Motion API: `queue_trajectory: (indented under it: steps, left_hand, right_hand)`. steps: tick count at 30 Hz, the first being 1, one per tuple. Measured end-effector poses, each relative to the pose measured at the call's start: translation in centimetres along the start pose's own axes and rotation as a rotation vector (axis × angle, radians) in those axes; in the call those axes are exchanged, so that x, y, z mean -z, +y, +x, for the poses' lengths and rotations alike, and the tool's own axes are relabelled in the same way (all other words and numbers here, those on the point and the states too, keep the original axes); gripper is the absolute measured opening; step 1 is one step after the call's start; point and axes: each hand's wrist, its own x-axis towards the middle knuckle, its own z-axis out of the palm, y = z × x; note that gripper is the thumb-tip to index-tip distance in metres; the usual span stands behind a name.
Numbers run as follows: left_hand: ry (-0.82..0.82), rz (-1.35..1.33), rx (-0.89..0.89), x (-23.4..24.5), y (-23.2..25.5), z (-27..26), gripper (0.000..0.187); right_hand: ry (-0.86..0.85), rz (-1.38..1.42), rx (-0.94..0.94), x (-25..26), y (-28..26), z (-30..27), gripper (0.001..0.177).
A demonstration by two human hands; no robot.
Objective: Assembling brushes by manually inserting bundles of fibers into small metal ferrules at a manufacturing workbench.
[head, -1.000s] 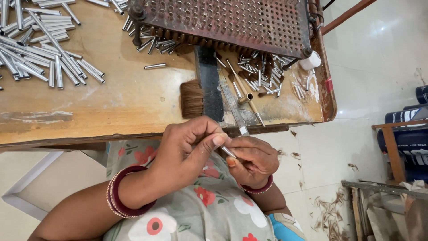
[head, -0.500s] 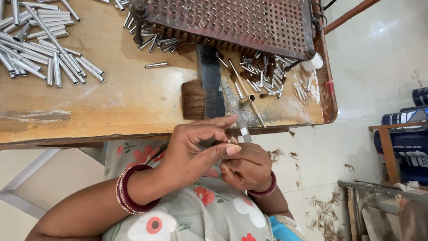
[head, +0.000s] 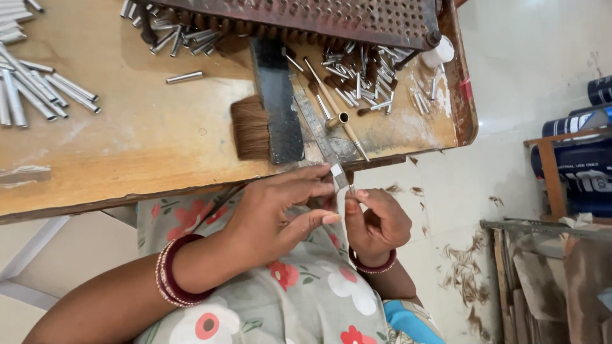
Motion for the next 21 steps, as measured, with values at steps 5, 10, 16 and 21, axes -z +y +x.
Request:
queue_trajectory:
  steps: [5,10,16,21]
  left_hand:
    - [-0.201,0.328,-0.020,-0.1,-2.2,0.8,0.031]
    - [-0.325,0.529,0.027,-0.5,-3.2,1.2,0.030]
    - [-0.340,0.575,0.041,-0.6,-3.3,1.3,0.028]
    - [-0.356,0.427,0.011,0.5,-2.0,1.6,0.032]
  right_hand:
    - [-0.002,-0.316,0.064,0.8,1.1,-0.7,0.018]
    - [-0.042,-0.402,0.057,0.8,1.9,-1.4,0.020]
    - [-0.065,-0.366,0.113,0.7,1.7,-0.8,0.023]
    - [-0.102,-0.356,0.088,1.2,1.6,-0.3,0.022]
